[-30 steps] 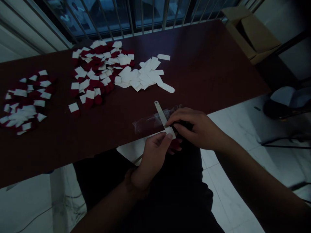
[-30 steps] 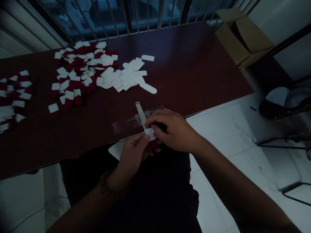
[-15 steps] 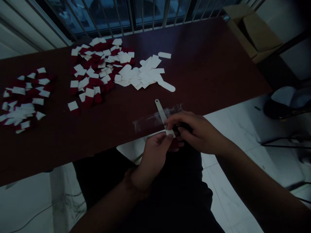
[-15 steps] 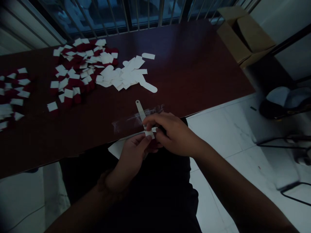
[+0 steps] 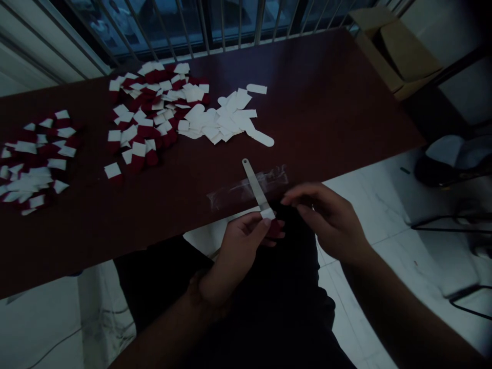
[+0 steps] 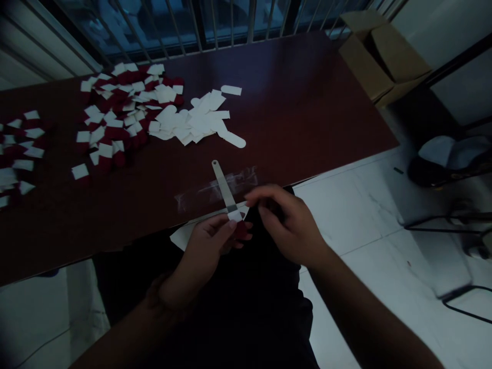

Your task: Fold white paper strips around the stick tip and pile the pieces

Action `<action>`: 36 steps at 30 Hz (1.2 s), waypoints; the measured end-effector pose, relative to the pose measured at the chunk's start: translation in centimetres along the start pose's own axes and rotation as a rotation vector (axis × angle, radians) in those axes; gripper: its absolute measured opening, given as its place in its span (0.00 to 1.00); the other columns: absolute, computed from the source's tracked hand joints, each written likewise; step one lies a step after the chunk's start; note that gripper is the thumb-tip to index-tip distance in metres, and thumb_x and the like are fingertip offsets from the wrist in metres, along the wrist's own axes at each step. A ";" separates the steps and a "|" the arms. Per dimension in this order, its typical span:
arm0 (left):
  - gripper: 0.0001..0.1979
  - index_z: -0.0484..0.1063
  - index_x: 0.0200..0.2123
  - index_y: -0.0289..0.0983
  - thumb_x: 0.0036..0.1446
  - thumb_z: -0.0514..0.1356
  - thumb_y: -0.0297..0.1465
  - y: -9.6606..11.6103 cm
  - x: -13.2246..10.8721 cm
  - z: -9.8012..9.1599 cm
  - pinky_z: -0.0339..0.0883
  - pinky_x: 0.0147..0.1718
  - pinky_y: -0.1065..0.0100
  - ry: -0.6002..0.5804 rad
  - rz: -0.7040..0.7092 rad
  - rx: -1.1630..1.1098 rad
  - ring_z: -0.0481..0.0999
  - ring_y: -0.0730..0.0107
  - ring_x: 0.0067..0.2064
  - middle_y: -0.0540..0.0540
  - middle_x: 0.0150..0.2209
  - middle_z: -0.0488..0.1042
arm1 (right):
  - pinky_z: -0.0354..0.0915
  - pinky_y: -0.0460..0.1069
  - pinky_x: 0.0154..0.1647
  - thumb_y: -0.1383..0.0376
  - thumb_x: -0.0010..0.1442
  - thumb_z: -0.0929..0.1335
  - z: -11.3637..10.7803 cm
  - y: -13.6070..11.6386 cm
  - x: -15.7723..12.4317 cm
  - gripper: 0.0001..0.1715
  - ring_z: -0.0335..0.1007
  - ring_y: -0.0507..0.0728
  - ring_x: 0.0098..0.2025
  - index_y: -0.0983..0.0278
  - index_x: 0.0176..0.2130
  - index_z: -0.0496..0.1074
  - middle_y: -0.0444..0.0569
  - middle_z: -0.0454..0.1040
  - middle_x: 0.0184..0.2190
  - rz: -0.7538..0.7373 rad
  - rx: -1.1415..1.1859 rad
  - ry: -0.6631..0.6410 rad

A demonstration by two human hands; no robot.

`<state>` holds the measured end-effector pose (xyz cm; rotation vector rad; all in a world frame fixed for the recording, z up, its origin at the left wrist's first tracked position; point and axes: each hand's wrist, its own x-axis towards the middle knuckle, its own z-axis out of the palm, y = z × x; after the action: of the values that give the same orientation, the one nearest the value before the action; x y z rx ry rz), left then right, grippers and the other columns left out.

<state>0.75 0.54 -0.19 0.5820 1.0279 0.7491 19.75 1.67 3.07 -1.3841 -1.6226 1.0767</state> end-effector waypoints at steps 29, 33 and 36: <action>0.13 0.80 0.37 0.37 0.61 0.67 0.41 -0.9 -1.1 -0.5 0.66 0.28 0.71 0.097 0.008 0.115 0.70 0.73 0.28 0.50 0.27 0.72 | 0.66 0.49 0.37 0.61 0.71 0.66 2.4 0.4 -2.9 0.12 0.72 0.54 0.33 0.60 0.37 0.76 0.43 0.77 0.30 0.452 0.206 -0.086; 0.13 0.82 0.35 0.37 0.62 0.67 0.41 -0.8 -1.1 -0.5 0.66 0.28 0.71 0.087 0.023 0.151 0.70 0.73 0.29 0.50 0.27 0.73 | 0.66 0.49 0.35 0.60 0.69 0.68 2.8 -0.1 -2.7 0.12 0.73 0.54 0.31 0.61 0.34 0.74 0.43 0.77 0.28 0.456 0.178 -0.111; 0.13 0.83 0.39 0.37 0.63 0.65 0.41 -0.7 -1.2 -0.5 0.65 0.28 0.70 0.086 0.040 0.160 0.69 0.73 0.28 0.51 0.26 0.71 | 0.65 0.49 0.33 0.60 0.69 0.69 3.1 -0.1 -2.8 0.12 0.72 0.53 0.30 0.61 0.33 0.72 0.43 0.76 0.27 0.467 0.186 -0.108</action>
<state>0.05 -0.78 -0.24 0.7144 1.1663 0.7364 17.30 -1.46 1.92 -1.6423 -1.2577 1.5516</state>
